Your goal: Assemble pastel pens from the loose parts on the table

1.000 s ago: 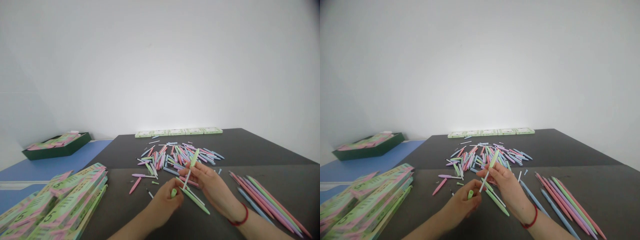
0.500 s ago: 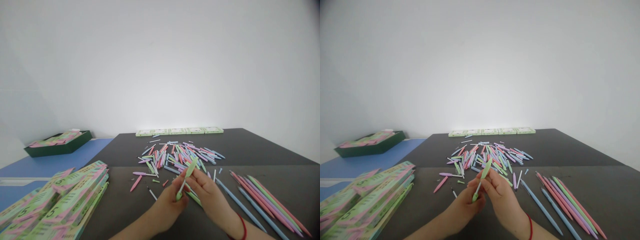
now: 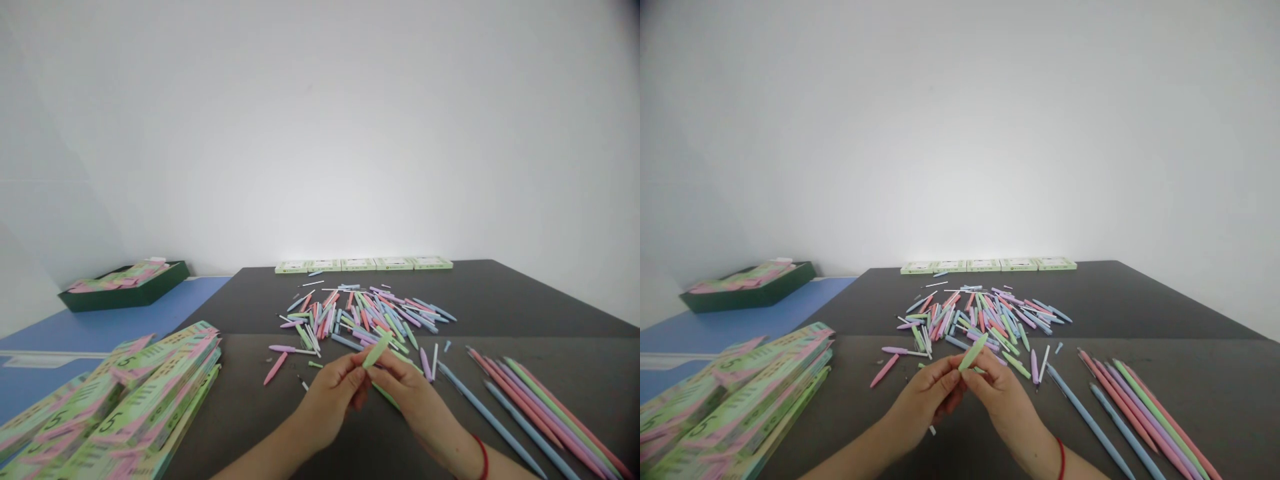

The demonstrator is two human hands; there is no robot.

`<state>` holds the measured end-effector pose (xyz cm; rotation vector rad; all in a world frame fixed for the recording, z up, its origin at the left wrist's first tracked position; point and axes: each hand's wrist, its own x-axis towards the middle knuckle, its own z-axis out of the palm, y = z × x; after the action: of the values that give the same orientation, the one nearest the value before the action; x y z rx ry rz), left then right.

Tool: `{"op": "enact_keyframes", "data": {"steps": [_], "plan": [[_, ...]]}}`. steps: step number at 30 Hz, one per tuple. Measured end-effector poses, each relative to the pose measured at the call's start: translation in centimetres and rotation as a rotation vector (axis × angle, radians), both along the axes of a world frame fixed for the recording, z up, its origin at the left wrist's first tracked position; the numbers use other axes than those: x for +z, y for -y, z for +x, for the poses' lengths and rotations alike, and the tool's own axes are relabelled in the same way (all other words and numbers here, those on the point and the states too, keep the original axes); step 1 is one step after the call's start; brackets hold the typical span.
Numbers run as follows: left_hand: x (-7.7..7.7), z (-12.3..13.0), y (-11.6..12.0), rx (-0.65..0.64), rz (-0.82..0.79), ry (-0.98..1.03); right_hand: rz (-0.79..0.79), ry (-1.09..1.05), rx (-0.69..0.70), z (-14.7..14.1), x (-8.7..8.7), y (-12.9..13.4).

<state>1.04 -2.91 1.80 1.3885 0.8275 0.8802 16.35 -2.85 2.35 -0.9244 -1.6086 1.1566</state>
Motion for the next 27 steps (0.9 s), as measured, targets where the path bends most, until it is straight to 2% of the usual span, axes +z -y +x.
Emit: {"op": "enact_keyframes", "data": {"steps": [4, 8, 16, 20, 24, 25, 27], "plan": [[0.2, 0.1, -0.2, -0.049, -0.059, 0.069, 0.064, 0.044, -0.05, 0.5, -0.4, -0.4], [0.4, 0.0, 0.0, -0.093, -0.045, 0.071, 0.073, 0.049, -0.121, 0.5, -0.6, -0.5], [0.0, 0.6, 0.5, -0.011, -0.083, 0.066, 0.18, 0.074, -0.152, -0.3, -0.3, 0.7], [-0.2, 0.2, 0.1, 0.003, -0.076, 0.056, 0.117, 0.083, -0.11, -0.3, -0.3, 0.2], [0.1, -1.0, -0.8, 0.016, 0.081, -0.107, -0.002, 0.018, 0.035, 1.3, 0.7, -1.4], [0.4, -1.3, -0.9, 0.024, 0.149, -0.187, 0.021, 0.058, 0.062, 1.9, 1.2, -1.7], [0.9, -1.8, -0.9, 0.044, 0.302, -0.379, 0.141, 0.282, 0.067, 3.1, 2.1, -2.1]]}}
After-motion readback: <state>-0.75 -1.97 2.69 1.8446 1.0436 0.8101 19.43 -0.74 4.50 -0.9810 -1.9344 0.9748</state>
